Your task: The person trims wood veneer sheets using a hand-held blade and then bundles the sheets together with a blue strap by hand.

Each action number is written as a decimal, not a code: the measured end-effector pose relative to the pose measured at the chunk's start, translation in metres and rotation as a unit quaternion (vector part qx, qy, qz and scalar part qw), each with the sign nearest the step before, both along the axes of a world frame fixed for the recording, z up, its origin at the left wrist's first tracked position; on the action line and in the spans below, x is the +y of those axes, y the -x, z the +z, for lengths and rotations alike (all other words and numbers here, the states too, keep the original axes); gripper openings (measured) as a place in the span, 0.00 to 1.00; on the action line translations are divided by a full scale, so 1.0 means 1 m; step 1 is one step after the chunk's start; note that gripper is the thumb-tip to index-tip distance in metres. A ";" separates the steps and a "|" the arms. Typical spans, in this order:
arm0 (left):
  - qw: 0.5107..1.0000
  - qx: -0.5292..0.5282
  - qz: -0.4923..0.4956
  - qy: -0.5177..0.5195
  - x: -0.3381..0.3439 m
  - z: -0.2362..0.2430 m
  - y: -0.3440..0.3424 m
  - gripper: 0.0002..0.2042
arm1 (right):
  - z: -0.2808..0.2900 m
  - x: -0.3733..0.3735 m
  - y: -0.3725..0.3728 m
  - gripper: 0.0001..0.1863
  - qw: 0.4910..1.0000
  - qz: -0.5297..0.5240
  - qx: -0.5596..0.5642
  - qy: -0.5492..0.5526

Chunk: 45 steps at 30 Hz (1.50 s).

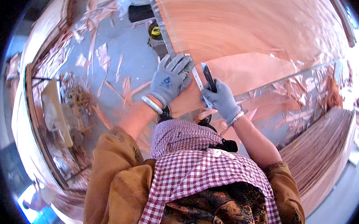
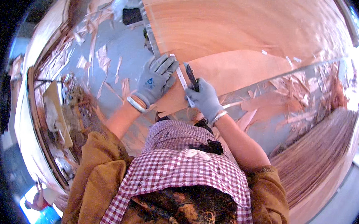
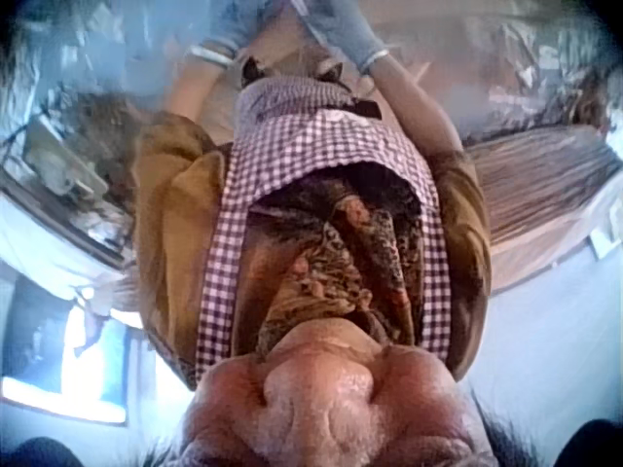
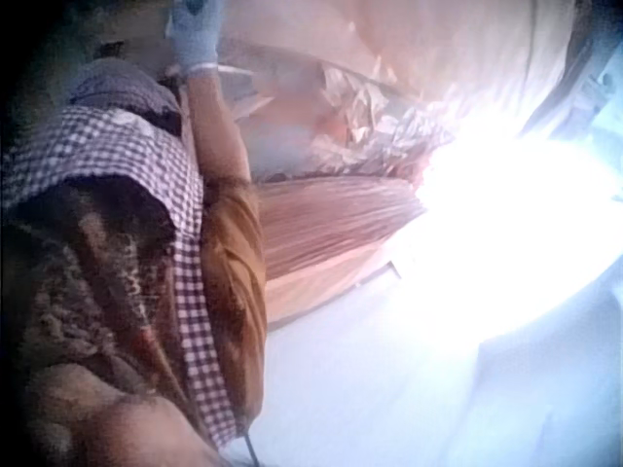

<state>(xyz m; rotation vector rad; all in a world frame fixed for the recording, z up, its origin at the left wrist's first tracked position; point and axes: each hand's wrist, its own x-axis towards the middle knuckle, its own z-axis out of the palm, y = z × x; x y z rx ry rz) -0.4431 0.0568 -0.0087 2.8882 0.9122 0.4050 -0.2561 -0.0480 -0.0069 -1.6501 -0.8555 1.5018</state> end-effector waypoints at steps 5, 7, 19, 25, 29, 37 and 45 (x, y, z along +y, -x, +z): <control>0.996 -0.069 -0.037 0.044 0.006 0.000 0.013 0.22 | 0.004 -0.033 0.023 0.10 0.985 -0.096 -0.122 0.070; 0.993 -0.089 -0.065 0.042 0.006 0.002 0.018 0.22 | 0.007 -0.030 0.031 0.11 0.965 -0.101 -0.224 0.088; 0.968 -0.006 -0.251 0.024 -0.025 -0.010 0.002 0.17 | -0.014 -0.060 0.037 0.13 0.965 -0.186 -0.165 0.079; 0.955 0.106 -0.278 0.002 -0.023 -0.013 -0.004 0.22 | -0.003 -0.057 0.053 0.13 0.971 -0.097 -0.218 0.020; 0.963 0.076 -0.256 0.039 -0.021 -0.005 -0.004 0.20 | 0.026 -0.027 0.012 0.13 0.985 -0.164 -0.049 0.003; 0.976 -0.004 -0.193 0.103 0.006 0.029 -0.029 0.22 | 0.007 0.073 -0.069 0.11 0.987 -0.136 -0.081 -0.020; 0.982 -0.012 -0.165 0.088 0.053 0.009 -0.093 0.22 | 0.006 0.090 -0.066 0.23 0.903 -0.072 -0.411 0.100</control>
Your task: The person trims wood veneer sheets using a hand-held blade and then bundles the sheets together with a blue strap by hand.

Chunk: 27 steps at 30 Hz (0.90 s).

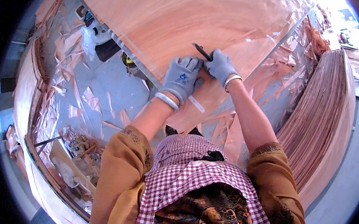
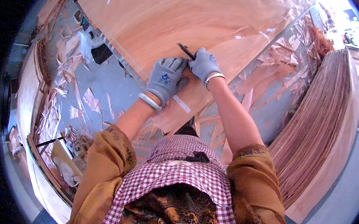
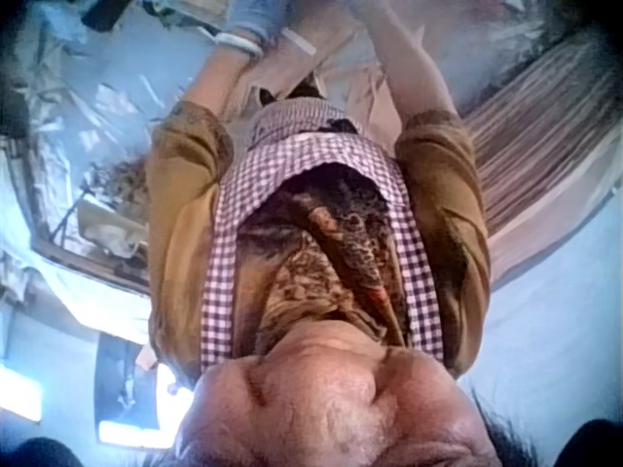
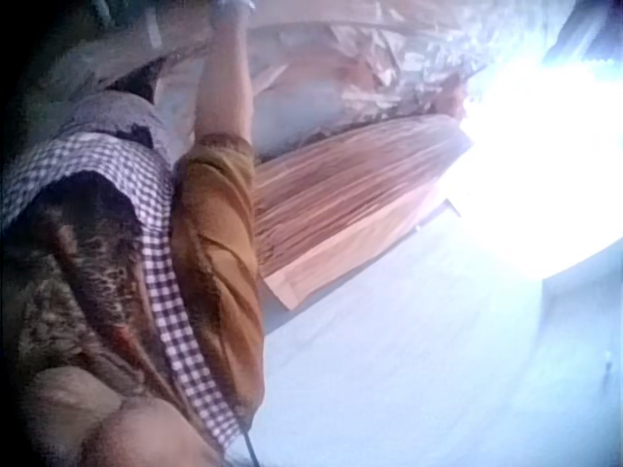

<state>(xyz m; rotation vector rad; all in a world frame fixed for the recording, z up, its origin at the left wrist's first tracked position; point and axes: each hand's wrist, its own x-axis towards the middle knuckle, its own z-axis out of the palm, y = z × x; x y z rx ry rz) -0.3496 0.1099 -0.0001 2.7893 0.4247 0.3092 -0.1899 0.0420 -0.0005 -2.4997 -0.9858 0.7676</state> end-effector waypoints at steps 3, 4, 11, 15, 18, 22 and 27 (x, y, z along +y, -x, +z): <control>0.998 0.055 -0.005 -0.012 0.005 -0.001 -0.005 0.21 | 0.012 -0.014 -0.003 0.22 0.997 0.027 -0.067 0.026; 1.000 0.021 -0.008 -0.006 0.007 0.000 -0.003 0.20 | 0.018 -0.022 -0.005 0.20 1.000 0.022 -0.010 0.007; 0.987 -0.116 0.104 -0.036 -0.022 0.006 0.090 0.19 | 0.036 -0.111 0.050 0.10 0.940 0.036 0.312 -0.137; 0.987 -0.112 0.110 -0.037 -0.056 -0.007 0.126 0.20 | 0.037 -0.122 0.086 0.13 0.979 0.132 0.152 -0.017; 0.991 -0.091 0.096 -0.032 -0.062 -0.017 0.129 0.21 | 0.040 -0.108 0.104 0.16 0.978 0.205 0.025 0.018; 0.989 -0.111 0.094 -0.040 -0.058 -0.021 0.131 0.24 | 0.035 -0.082 0.120 0.17 0.967 0.240 -0.071 0.048; 0.986 -0.114 0.122 -0.027 -0.072 -0.018 0.135 0.28 | 0.026 -0.072 0.125 0.16 0.962 0.248 -0.096 0.058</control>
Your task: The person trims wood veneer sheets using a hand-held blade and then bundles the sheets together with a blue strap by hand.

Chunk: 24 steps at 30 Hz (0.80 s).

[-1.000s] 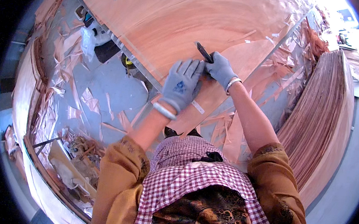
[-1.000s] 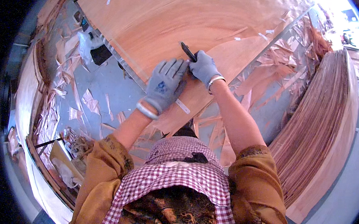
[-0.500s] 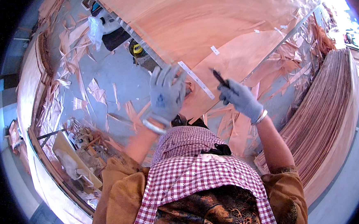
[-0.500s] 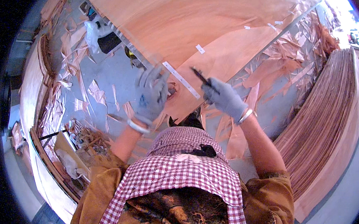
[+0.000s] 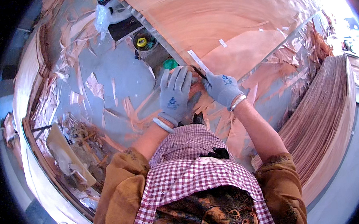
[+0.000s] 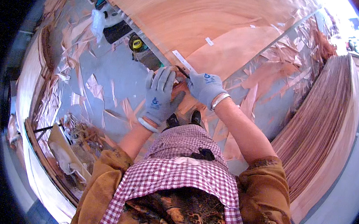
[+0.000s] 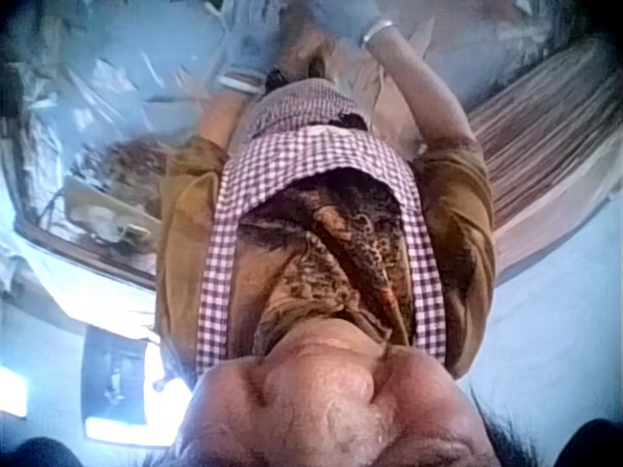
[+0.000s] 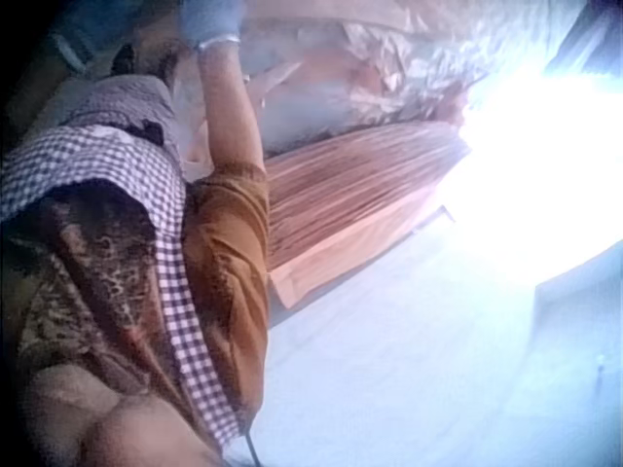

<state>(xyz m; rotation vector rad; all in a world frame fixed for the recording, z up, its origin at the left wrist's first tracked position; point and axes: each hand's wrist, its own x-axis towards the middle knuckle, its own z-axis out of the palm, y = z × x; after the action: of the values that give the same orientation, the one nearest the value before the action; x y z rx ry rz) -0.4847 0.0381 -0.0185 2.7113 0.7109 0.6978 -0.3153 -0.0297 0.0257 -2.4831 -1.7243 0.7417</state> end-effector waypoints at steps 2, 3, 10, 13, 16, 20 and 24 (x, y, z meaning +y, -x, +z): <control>1.000 0.010 0.023 0.015 -0.007 -0.001 -0.003 0.29 | -0.002 0.001 -0.001 0.16 1.000 0.009 -0.007 0.002; 0.999 0.024 0.032 -0.001 -0.008 -0.002 -0.005 0.29 | -0.003 0.001 -0.002 0.16 1.000 0.019 -0.010 0.002; 0.995 0.081 0.043 -0.039 -0.007 -0.013 -0.011 0.28 | -0.008 -0.006 0.003 0.13 0.999 0.027 -0.011 0.016; 0.995 0.076 0.047 -0.048 -0.007 -0.015 -0.010 0.27 | -0.006 -0.029 0.005 0.13 0.999 0.012 -0.009 0.040; 0.995 0.072 0.047 -0.045 -0.006 -0.014 -0.011 0.27 | -0.002 -0.056 0.005 0.14 0.992 0.030 -0.011 0.122; 0.993 0.092 0.062 -0.039 -0.011 -0.006 -0.013 0.27 | -0.005 -0.068 -0.001 0.14 0.997 0.034 0.020 0.069; 0.993 0.084 0.055 -0.058 -0.028 -0.004 -0.019 0.31 | -0.012 -0.067 -0.007 0.13 0.998 0.038 0.031 0.037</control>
<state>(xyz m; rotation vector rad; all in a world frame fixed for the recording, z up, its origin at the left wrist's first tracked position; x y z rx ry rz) -0.4659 0.0096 -0.0228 2.8817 0.8925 0.5545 -0.3085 -0.0970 0.0140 -2.4251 -1.8110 0.8950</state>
